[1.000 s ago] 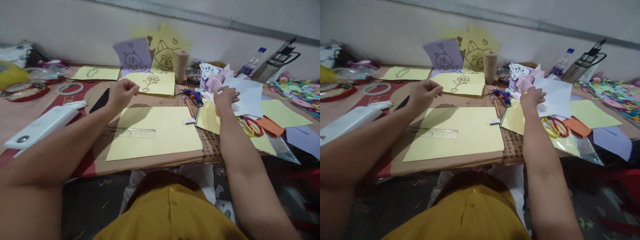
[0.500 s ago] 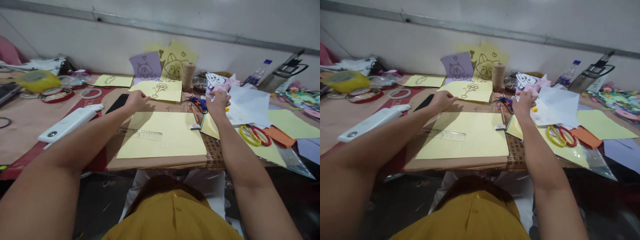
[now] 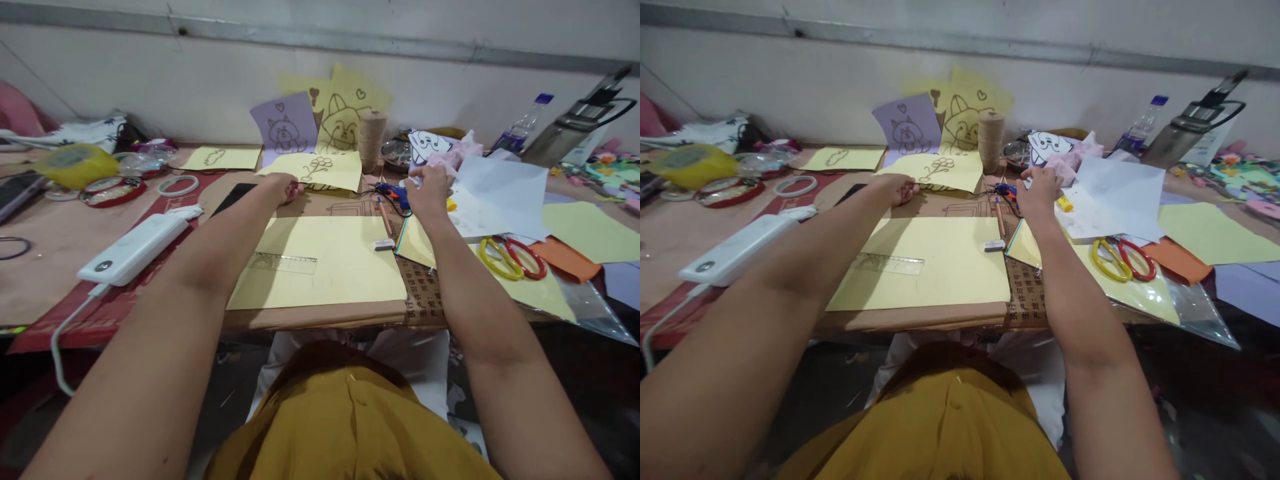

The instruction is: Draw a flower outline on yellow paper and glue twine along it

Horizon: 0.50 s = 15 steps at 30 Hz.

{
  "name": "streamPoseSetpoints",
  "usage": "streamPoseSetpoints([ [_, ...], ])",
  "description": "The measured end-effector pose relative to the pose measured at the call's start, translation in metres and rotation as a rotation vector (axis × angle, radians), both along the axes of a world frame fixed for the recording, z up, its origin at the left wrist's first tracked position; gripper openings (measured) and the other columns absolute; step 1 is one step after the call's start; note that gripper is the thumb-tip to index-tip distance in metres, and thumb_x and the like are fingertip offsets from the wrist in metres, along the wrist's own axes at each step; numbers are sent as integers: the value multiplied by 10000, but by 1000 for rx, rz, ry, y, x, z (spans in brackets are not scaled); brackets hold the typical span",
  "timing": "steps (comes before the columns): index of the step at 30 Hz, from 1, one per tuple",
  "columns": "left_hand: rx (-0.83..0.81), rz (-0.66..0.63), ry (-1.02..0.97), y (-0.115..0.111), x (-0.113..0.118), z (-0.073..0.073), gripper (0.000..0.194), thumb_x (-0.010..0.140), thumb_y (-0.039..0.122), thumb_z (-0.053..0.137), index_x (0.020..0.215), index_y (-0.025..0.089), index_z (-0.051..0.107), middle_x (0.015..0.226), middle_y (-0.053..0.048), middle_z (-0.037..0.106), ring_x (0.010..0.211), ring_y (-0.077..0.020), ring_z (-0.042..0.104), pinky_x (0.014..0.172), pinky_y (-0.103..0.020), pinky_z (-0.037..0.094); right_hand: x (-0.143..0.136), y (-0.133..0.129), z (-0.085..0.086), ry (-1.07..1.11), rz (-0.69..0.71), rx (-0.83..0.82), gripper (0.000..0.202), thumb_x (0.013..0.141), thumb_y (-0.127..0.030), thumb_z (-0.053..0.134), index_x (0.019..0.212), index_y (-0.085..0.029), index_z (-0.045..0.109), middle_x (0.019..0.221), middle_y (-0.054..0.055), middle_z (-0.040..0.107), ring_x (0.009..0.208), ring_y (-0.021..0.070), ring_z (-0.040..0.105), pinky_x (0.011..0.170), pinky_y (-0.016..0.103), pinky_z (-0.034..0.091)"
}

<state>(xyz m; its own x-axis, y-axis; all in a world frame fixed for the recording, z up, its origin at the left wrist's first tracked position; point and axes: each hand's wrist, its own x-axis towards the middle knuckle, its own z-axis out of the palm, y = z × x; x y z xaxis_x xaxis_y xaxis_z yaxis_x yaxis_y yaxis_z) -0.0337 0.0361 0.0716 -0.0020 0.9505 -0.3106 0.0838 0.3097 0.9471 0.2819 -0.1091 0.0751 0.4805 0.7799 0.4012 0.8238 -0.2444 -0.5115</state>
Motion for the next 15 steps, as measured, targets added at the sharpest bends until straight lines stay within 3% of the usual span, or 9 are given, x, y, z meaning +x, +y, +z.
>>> streamPoseSetpoints([
  [3, 40, 95, -48, 7, 2, 5, 245, 915, 243, 831, 868, 234, 591, 587, 3, 613, 507, -123, 538, 450, -206, 407, -1, -1, 1, 2, 6, 1, 265, 1042, -274, 641, 1277, -235, 757, 1539, 170, 604, 1512, 372, 485, 1267, 642, 420],
  [7, 299, 205, -274, 11, -4, 18, 360, 875, 232, 878, 876, 265, 520, 746, 26, 693, 852, -135, 750, 687, -227, 553, 0, 1, 0, 3, 30, -8, 259, 1042, -260, 657, 1276, -230, 763, 1551, 181, 603, 1507, 369, 497, 1257, 607, 429],
  [11, 485, 184, -338, 10, -13, 31, 387, 967, 348, 905, 973, 281, 524, 859, 74, 710, 1107, -82, 713, 860, -202, 532, 4, 5, -5, -31, 94, 0, 257, 1041, -254, 649, 1271, -216, 758, 1517, 197, 609, 1505, 375, 487, 1249, 593, 433],
  [15, 409, 205, -130, 12, -16, 26, 291, 1180, 405, 696, 1023, 235, 518, 780, 75, 608, 1067, -35, 650, 924, -165, 484, 6, 7, -11, -63, 133, -4, 272, 1044, -250, 618, 1277, -215, 755, 1492, 202, 613, 1474, 376, 500, 1226, 593, 453],
])
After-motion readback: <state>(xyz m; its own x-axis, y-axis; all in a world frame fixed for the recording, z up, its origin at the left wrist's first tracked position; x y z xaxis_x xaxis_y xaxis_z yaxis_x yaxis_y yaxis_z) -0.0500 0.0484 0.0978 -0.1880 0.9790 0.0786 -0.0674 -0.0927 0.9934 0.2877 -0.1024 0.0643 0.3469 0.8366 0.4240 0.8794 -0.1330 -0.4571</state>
